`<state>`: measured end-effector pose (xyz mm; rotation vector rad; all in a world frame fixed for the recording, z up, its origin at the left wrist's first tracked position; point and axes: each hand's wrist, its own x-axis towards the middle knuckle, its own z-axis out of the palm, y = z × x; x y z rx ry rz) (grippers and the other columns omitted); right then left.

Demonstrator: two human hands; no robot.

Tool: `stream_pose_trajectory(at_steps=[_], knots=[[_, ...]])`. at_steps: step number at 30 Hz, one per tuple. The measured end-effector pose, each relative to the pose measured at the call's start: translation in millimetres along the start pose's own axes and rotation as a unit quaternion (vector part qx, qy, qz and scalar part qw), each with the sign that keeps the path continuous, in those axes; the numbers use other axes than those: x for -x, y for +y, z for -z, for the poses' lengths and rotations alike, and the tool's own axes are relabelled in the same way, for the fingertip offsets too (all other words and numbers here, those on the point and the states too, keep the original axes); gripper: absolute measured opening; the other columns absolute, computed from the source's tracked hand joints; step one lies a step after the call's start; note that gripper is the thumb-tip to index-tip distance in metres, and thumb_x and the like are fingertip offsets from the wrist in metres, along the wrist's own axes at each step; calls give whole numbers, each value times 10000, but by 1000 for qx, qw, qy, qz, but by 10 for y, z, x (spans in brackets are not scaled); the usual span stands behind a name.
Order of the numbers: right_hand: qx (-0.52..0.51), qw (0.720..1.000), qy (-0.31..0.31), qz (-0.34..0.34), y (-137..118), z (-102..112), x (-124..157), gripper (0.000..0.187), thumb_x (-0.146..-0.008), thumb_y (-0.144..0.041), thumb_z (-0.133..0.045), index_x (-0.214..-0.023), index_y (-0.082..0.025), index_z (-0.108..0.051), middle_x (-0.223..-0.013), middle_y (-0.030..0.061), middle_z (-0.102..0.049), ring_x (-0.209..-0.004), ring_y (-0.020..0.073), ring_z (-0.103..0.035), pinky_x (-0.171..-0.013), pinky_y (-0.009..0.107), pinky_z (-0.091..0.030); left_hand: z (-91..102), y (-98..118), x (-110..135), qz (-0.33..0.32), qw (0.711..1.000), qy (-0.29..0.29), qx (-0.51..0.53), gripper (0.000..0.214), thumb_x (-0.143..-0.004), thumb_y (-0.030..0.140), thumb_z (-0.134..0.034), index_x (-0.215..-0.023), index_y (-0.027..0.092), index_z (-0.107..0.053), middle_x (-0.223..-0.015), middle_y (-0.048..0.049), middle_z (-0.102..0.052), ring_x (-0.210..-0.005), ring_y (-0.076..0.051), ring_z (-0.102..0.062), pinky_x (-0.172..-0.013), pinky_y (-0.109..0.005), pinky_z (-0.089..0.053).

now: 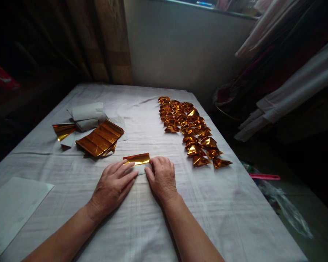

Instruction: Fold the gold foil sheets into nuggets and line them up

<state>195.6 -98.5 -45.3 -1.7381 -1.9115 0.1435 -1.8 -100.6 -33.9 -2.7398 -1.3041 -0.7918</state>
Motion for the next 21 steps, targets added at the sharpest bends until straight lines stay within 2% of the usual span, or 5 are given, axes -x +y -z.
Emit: stream_pose_trajectory(at_steps=[3, 10, 21], knots=[[1, 1000, 13, 4, 1, -10, 9, 261, -877, -265, -616, -1133, -213, -604, -1058, 63, -678, -993, 243, -560, -846, 353, -368, -6, 49, 12, -18, 999, -34, 4, 280, -955, 314, -528, -1194, 256, -663, -1247, -30, -684, -1253, -279, -526, -1105, -490, -321], [28, 1000, 1, 12, -42, -18, 26, 414, -840, -376, -677, -1207, -205, -589, -1166, 97, -652, -1066, 272, -544, -899, 385, -369, -9, 60, 25, -12, 998, -58, 1, 332, -960, 326, -515, -1260, 246, -633, -1264, -39, -683, -1214, -280, -569, -1114, -515, -305], [-7, 1000, -1, -24, 84, -8, 26, 285, -866, -205, -631, -1148, -245, -645, -1153, 68, -669, -1067, 251, -562, -884, 379, -386, 104, -40, 133, -19, 997, -69, -19, 294, -968, 320, -504, -1208, 261, -663, -1252, -30, -695, -1212, -297, -573, -1114, -563, -269]])
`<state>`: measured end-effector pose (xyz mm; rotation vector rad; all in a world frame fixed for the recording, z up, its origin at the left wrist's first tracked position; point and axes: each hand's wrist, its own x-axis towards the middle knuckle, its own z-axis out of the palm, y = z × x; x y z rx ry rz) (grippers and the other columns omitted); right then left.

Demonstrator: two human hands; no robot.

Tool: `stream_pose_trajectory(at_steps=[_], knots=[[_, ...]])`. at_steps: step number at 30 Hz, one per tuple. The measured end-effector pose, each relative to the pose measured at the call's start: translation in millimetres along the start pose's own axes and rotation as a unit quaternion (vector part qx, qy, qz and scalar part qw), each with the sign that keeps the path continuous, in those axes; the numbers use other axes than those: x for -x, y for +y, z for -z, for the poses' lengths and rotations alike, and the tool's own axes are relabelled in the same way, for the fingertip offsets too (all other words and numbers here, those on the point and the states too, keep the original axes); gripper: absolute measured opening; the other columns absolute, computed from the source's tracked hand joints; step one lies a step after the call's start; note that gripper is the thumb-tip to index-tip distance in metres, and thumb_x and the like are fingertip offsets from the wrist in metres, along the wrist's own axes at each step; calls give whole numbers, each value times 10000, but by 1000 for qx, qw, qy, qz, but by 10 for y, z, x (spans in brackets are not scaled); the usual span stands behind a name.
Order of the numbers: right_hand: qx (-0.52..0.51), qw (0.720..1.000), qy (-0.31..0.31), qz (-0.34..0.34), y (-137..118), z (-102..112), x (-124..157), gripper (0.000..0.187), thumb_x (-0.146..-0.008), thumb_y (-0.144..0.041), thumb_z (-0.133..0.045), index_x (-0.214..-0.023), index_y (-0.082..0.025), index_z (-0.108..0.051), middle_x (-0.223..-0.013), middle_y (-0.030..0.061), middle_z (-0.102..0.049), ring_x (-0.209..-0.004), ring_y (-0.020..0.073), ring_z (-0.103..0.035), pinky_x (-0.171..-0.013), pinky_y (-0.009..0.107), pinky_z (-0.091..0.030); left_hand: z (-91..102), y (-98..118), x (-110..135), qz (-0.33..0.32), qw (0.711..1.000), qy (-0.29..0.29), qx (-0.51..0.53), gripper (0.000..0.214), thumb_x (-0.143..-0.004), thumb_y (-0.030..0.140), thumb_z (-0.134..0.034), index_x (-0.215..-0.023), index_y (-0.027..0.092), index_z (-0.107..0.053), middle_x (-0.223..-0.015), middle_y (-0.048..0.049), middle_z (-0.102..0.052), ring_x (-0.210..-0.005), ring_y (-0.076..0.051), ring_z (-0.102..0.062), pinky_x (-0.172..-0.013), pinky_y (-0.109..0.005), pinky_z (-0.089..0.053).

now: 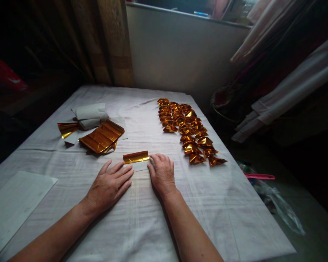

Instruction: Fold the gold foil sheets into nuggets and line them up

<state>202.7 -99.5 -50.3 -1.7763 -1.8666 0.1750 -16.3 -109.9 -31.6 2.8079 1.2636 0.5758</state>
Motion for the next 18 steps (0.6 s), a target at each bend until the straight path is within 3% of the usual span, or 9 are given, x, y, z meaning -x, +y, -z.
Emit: stream_pose_trajectory(at_steps=[9, 15, 18], knots=[[-12, 1000, -8, 6, 1, 15, -3, 236, -868, -212, -623, -1096, -248, -675, -1132, 58, -671, -1059, 251, -562, -882, 390, -393, 76, -117, 226, 8, 1000, 11, -14, 313, -975, 318, -469, -1199, 249, -676, -1245, -50, -700, -1209, -311, -586, -1100, -571, -281], [-35, 999, -1, 18, 18, 27, 11, 239, -839, -317, -671, -1069, -257, -693, -1154, 63, -672, -1083, 258, -567, -905, 398, -400, 99, -97, 57, 47, 998, 31, 36, 178, -947, 282, -523, -964, 233, -693, -1049, -38, -744, -1024, -244, -645, -1061, -513, -348], [-52, 998, -5, 25, 28, 32, 15, 284, -791, -314, -716, -1066, -250, -690, -1186, 69, -668, -1110, 265, -566, -923, 408, -403, 65, -93, -55, 93, 994, 22, 49, 114, -897, 320, -609, -895, 211, -643, -939, -45, -708, -919, -234, -622, -932, -437, -449]])
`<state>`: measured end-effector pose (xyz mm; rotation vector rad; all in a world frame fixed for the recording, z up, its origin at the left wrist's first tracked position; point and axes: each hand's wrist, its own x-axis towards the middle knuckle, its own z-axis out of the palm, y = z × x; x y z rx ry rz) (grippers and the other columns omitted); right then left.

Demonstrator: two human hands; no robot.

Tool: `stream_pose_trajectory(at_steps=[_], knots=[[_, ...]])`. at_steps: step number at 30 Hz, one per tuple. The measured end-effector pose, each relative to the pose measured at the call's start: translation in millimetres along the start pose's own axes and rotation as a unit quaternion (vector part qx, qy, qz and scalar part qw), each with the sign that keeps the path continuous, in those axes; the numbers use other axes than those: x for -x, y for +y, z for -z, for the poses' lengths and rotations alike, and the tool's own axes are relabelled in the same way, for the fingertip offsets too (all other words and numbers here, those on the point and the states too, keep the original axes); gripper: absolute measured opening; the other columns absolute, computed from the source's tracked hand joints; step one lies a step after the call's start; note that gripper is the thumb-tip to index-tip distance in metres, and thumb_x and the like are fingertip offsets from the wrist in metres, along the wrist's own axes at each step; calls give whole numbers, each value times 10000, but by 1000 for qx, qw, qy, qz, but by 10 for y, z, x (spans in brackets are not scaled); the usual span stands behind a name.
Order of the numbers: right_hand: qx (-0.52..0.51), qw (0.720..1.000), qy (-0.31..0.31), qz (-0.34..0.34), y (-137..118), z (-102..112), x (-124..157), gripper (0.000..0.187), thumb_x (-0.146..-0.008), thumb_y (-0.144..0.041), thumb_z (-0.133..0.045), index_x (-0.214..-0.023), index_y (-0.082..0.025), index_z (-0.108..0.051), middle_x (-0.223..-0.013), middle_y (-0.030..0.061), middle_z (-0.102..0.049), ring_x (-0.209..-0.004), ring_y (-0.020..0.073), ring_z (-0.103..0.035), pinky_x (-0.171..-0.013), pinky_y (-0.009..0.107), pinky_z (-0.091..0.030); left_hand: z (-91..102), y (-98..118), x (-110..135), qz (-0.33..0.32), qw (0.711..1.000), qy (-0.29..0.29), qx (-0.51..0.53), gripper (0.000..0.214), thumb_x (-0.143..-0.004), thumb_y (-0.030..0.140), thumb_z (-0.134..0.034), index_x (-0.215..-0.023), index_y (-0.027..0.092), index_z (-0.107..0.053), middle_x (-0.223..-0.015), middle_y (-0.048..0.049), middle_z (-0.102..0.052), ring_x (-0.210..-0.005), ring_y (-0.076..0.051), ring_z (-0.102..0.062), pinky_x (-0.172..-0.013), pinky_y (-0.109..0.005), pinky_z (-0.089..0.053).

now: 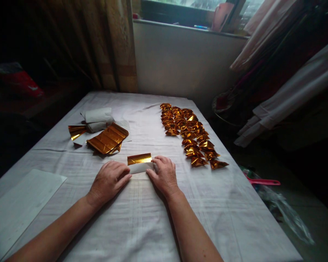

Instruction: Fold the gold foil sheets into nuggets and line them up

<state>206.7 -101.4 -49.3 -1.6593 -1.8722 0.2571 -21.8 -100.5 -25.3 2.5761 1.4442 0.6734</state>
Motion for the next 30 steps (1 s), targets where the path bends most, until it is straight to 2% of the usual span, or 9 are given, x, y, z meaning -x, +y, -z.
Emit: stream_pose_trajectory(at_steps=[3, 5, 11, 16, 20, 22, 24, 27, 30], knots=[[-22, 1000, -7, 7, 8, 14, -2, 239, -777, -270, -711, -1015, -246, -694, -1196, 65, -669, -1120, 257, -573, -940, 417, -407, -69, 1, -65, 31, 999, 23, -5, 276, -832, 332, -687, -1067, 208, -613, -1049, -71, -680, -995, -259, -592, -902, -416, -470], [-33, 999, -12, 10, 15, 28, -3, 191, -779, -249, -705, -971, -247, -703, -1195, 61, -670, -1117, 252, -581, -948, 427, -408, -104, -1, -82, 36, 999, 30, -3, 335, -804, 311, -712, -1106, 213, -607, -1098, -74, -668, -1033, -268, -580, -929, -428, -462], [-34, 998, -23, 45, 66, 49, -8, 213, -810, -231, -708, -1013, -291, -739, -1184, 54, -679, -1099, 232, -593, -923, 404, -433, -136, -12, -74, 2, 998, 48, 43, 52, -853, 242, -650, -898, 238, -675, -1082, -43, -704, -1071, -241, -597, -980, -442, -434], [-10, 996, -4, 93, 98, 33, -39, 123, -886, -248, -639, -925, -275, -752, -1117, 53, -712, -1034, 217, -619, -874, 369, -448, -182, -71, -79, -23, 995, 72, 66, 126, -940, 256, -548, -962, 221, -668, -938, -34, -744, -909, -203, -664, -974, -437, -457], [-53, 992, 30, 114, 54, 43, -72, 196, -929, -253, -535, -923, -241, -730, -1071, 65, -731, -1005, 212, -635, -884, 366, -461, -186, -64, -85, -23, 989, 124, 81, 201, -973, 279, -471, -947, 202, -655, -892, -45, -745, -843, -199, -684, -923, -401, -504], [-98, 990, 37, 100, 1, 67, -79, 224, -938, -268, -496, -936, -228, -717, -1011, 66, -743, -966, 209, -653, -870, 353, -476, -165, -24, -84, 3, 985, 134, 111, 222, -972, 319, -470, -956, 205, -659, -894, -46, -743, -844, -195, -688, -838, -348, -532], [-144, 987, 37, 66, -63, 99, -76, 249, -946, -300, -472, -918, -220, -706, -927, 61, -746, -878, 197, -669, -805, 319, -497, -142, 23, -80, 54, 979, 124, 156, 233, -962, 362, -488, -1006, 210, -659, -837, -20, -727, -760, -164, -682, -734, -282, -536], [-205, 978, 35, 0, -139, 134, -66, 277, -951, -370, -473, -874, -220, -693, -770, 22, -713, -690, 158, -644, -657, 252, -489, -135, 60, -69, 115, 964, 102, 216, 323, -949, 393, -515, -1200, 211, -606, -724, 38, -662, -588, -100, -627, -594, -201, -499], [-216, 974, 52, -46, -148, 125, -70, 284, -933, -410, -493, -862, -219, -692, -700, -4, -684, -619, 140, -616, -597, 227, -455, -156, 41, -67, 109, 960, 127, 223, 492, -953, 375, -519, -1412, 219, -434, -827, 21, -683, -683, -112, -663, -646, -212, -532]])
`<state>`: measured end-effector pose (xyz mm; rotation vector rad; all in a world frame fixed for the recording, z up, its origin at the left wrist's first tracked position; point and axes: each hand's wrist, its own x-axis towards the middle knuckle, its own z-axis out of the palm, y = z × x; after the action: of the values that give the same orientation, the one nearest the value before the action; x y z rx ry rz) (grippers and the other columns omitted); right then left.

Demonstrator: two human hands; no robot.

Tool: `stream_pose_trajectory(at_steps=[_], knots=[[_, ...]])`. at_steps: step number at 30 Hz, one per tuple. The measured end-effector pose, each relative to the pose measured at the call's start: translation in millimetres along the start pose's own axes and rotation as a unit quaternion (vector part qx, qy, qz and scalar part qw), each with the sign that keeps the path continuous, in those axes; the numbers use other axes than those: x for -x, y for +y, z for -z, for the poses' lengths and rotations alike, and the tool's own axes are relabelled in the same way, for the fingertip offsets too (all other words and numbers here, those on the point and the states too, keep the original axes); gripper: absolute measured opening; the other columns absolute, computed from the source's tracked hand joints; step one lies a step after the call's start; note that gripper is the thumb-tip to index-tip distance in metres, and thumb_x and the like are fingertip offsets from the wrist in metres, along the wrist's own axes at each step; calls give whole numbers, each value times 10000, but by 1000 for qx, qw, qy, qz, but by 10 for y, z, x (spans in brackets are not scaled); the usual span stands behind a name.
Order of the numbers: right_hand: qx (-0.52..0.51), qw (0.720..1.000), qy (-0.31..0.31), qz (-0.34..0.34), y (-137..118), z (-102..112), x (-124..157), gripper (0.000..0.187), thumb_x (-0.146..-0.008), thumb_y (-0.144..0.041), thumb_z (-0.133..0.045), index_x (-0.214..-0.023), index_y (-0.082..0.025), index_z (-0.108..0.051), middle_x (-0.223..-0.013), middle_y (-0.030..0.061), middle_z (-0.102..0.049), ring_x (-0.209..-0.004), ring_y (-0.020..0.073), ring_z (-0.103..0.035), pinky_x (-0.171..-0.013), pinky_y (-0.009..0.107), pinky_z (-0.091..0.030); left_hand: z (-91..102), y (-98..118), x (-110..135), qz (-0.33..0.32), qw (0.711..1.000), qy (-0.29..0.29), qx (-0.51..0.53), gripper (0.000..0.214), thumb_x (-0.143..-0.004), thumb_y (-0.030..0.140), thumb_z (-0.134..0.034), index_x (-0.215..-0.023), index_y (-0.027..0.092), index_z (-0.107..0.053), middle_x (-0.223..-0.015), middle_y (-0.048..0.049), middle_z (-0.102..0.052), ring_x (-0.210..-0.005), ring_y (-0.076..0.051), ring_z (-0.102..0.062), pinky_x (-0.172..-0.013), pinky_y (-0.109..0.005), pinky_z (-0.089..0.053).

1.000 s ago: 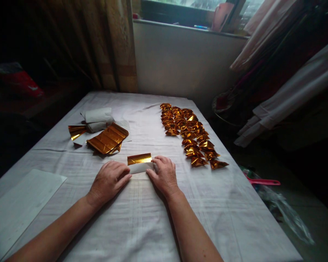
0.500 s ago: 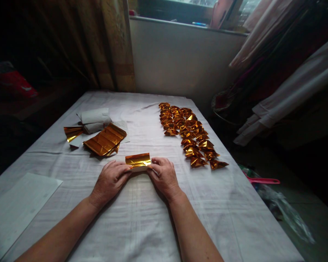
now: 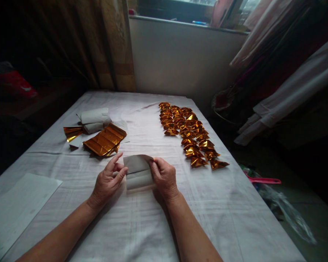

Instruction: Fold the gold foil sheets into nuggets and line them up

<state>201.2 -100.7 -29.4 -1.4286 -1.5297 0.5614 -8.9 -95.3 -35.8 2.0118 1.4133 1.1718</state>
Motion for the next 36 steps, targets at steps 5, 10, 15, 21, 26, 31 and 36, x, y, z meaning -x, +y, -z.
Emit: stream_pose_trajectory(at_steps=[5, 10, 15, 21, 26, 31, 36], knots=[[82, 996, 15, -43, 105, -31, -43, 297, -925, -424, -478, -868, -243, -707, -739, 2, -722, -671, 158, -648, -622, 231, -444, -1, -11, 1, -151, 983, -9, -106, 445, -960, 301, -505, -1403, 259, -479, -1373, -110, -575, -1287, -248, -524, -1078, -447, -438], [178, 983, 12, -45, 160, -51, -69, 290, -924, -411, -479, -884, -258, -723, -783, 17, -746, -685, 171, -663, -618, 238, -425, -44, 38, 49, -225, 935, -196, -190, 497, -946, 455, -524, -1385, 224, -532, -1444, -95, -545, -1406, -287, -399, -1193, -528, -227], [217, 973, 2, -77, 144, 6, -81, 376, -922, -415, -480, -1172, -221, -682, -687, 20, -718, -598, 182, -640, -572, 255, -413, -81, 37, 79, -185, 929, -230, -222, 658, -906, 619, -503, -1424, 213, -489, -1429, -110, -560, -1366, -281, -457, -1195, -532, -189], [79, 986, -136, -58, 205, 223, -32, 432, -883, -234, -454, -1283, -224, -616, -830, 7, -744, -743, 167, -680, -711, 269, -521, -91, 44, 103, -155, 939, -191, -240, 545, -930, 513, -526, -1393, 226, -522, -1420, -108, -569, -1355, -275, -470, -1200, -555, -158], [54, 981, -184, 24, 233, 291, 17, 509, -814, -107, -466, -1274, -267, -617, -1076, 27, -704, -976, 163, -652, -892, 308, -516, -95, 34, 117, -142, 946, -171, -236, 464, -936, 437, -540, -1354, 234, -553, -1402, -91, -587, -1341, -272, -486, -1196, -573, -173], [181, 961, -197, 76, 171, 265, 8, 426, -807, -114, -573, -1182, -283, -681, -977, 23, -668, -892, 168, -624, -787, 272, -505, -80, 38, 106, -135, 951, -170, -221, 423, -941, 402, -543, -1330, 240, -572, -1388, -92, -599, -1329, -271, -498, -1189, -578, -185], [219, 949, -208, 91, 155, 276, 5, 286, -842, -178, -632, -1092, -283, -727, -985, 28, -661, -899, 170, -619, -800, 279, -494, -46, 47, 95, -122, 955, -176, -207, 352, -958, 372, -530, -1277, 244, -607, -1361, -80, -623, -1304, -274, -519, -1170, -587, -199]])
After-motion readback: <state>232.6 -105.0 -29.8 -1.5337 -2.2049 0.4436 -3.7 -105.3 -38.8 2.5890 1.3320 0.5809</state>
